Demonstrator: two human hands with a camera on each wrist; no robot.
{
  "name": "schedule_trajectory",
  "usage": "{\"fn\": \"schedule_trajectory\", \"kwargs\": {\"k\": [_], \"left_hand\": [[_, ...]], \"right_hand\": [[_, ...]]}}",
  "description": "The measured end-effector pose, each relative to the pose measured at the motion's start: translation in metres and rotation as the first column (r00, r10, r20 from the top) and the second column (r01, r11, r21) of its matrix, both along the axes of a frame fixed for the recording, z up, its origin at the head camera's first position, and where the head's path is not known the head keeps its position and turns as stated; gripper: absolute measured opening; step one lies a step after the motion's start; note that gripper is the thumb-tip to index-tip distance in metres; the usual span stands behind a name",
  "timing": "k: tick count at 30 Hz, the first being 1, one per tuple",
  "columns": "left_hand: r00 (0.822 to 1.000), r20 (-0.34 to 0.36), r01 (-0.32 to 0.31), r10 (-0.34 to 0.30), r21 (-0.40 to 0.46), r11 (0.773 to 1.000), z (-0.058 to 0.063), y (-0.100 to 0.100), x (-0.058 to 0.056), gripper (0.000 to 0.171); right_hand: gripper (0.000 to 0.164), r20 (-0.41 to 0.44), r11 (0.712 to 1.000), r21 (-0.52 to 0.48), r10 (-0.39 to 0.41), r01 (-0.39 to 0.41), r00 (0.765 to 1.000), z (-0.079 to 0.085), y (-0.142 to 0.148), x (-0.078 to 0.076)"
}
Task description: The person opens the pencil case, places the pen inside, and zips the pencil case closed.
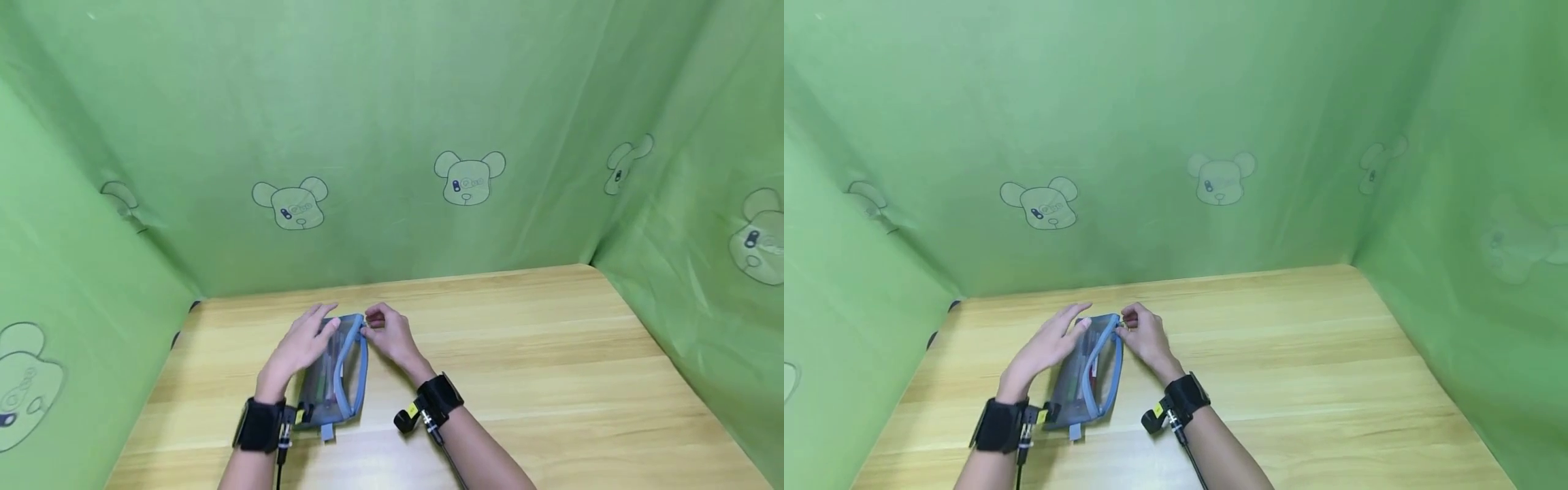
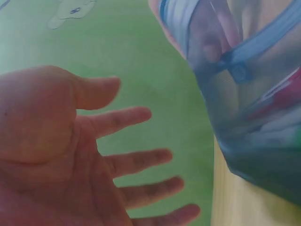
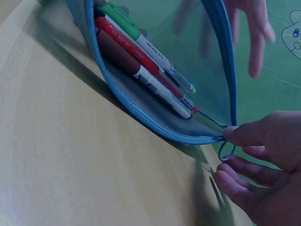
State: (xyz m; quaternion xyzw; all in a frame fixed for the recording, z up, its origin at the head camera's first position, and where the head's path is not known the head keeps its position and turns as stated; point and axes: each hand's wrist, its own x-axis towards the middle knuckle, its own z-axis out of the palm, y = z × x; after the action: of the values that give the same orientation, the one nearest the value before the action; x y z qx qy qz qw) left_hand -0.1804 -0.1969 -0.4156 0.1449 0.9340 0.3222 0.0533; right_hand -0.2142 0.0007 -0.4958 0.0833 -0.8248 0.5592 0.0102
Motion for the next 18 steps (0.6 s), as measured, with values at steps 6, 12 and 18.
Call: {"fn": "schedule_trajectory", "kwargs": {"k": [6, 12, 18], "left_hand": [[0.992, 0.071, 0.109, -0.100, -0.137, 0.985, -0.001, 0.003, -0.039, 0.042], [0.964, 0.148, 0.239, -0.221, -0.113, 0.964, -0.014, 0.009, -0.061, 0.031], [0.952, 0.151, 0.270, -0.265, -0.014, 0.963, -0.021, 0.016, -0.073, 0.021]], "right_hand": [[0.025, -0.045, 1.000, -0.028, -0.012, 0.011, 0.999, -0.003, -0.009, -0.002], [0.015, -0.085, 1.000, 0.011, -0.009, 0.010, 0.996, -0.003, -0.010, 0.001], [0.007, -0.140, 0.998, 0.050, -0.018, 0.025, 0.990, -0.002, -0.009, 0.000]]}}
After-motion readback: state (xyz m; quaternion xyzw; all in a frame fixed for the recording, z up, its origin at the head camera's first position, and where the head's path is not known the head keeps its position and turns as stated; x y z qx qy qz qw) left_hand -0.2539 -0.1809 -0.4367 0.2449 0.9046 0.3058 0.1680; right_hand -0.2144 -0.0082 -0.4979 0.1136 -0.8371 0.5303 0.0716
